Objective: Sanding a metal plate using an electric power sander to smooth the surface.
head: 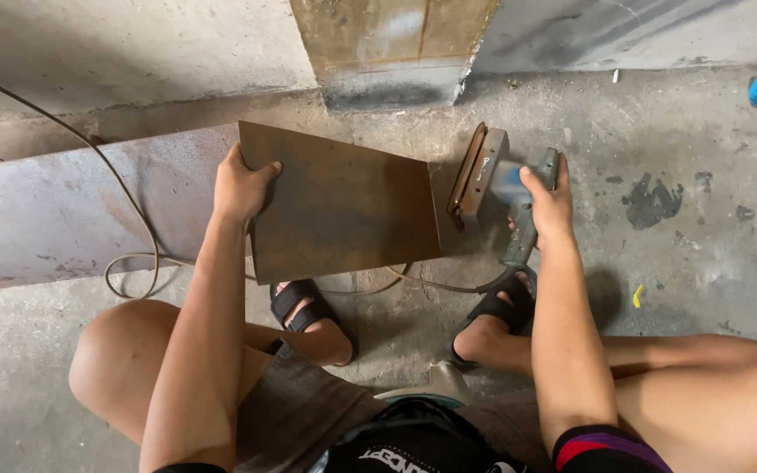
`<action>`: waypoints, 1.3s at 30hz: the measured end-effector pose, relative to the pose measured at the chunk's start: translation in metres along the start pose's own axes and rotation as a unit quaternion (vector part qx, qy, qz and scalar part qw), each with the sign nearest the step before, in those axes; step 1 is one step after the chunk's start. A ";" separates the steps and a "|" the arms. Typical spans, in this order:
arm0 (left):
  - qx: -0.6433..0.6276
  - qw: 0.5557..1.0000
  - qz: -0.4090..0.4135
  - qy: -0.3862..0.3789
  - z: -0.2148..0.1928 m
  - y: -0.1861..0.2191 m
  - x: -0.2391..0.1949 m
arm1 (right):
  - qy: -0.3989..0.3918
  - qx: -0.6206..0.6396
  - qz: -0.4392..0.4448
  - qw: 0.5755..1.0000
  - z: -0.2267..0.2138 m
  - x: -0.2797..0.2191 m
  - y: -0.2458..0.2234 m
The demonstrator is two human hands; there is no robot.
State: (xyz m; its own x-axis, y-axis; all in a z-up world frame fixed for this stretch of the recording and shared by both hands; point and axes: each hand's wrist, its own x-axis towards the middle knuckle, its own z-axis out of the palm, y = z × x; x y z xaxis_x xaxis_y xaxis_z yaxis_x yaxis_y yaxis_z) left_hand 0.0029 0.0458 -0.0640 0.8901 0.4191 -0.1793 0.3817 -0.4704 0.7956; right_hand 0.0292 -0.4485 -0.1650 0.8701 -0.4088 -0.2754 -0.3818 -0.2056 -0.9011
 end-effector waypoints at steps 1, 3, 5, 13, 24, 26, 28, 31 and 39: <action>0.000 1.000 0.002 -0.001 0.000 0.002 -0.001 | 0.002 0.001 -0.001 1.000 -0.002 0.009 0.008; 0.008 1.000 -0.004 0.002 -0.001 0.006 -0.004 | -0.023 0.048 0.010 0.999 -0.005 0.027 0.024; -0.044 0.999 -0.005 0.006 0.002 0.027 -0.017 | -0.020 0.044 0.013 0.999 -0.004 -0.021 -0.027; -0.047 0.983 0.172 -0.038 -0.027 0.159 -0.062 | -0.019 0.052 0.015 0.998 -0.022 -0.050 -0.071; 0.201 0.867 0.444 -0.105 -0.035 0.219 -0.020 | -0.068 0.014 0.090 0.994 -0.053 -0.079 -0.124; 0.197 0.888 0.391 -0.140 -0.016 0.204 -0.011 | -0.067 0.018 0.084 0.994 -0.053 -0.077 -0.124; 0.192 0.907 0.331 -0.176 -0.006 0.197 -0.011 | -0.069 0.020 0.082 0.994 -0.054 -0.079 -0.122; 0.213 0.894 0.340 -0.202 -0.004 0.213 -0.014 | -0.069 0.017 0.087 0.994 -0.054 -0.080 -0.126; 0.214 0.918 0.284 -0.174 0.012 0.197 0.003 | -0.075 0.015 0.090 0.993 -0.050 -0.080 -0.129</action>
State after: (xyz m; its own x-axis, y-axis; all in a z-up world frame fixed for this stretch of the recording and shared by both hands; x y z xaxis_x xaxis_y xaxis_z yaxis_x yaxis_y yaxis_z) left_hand 0.0839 -0.0550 0.0853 0.9731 -0.2270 -0.0403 -0.1716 -0.8299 0.5308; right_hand -0.0065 -0.4337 -0.0103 0.8259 -0.2996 -0.4777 -0.5280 -0.1137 -0.8416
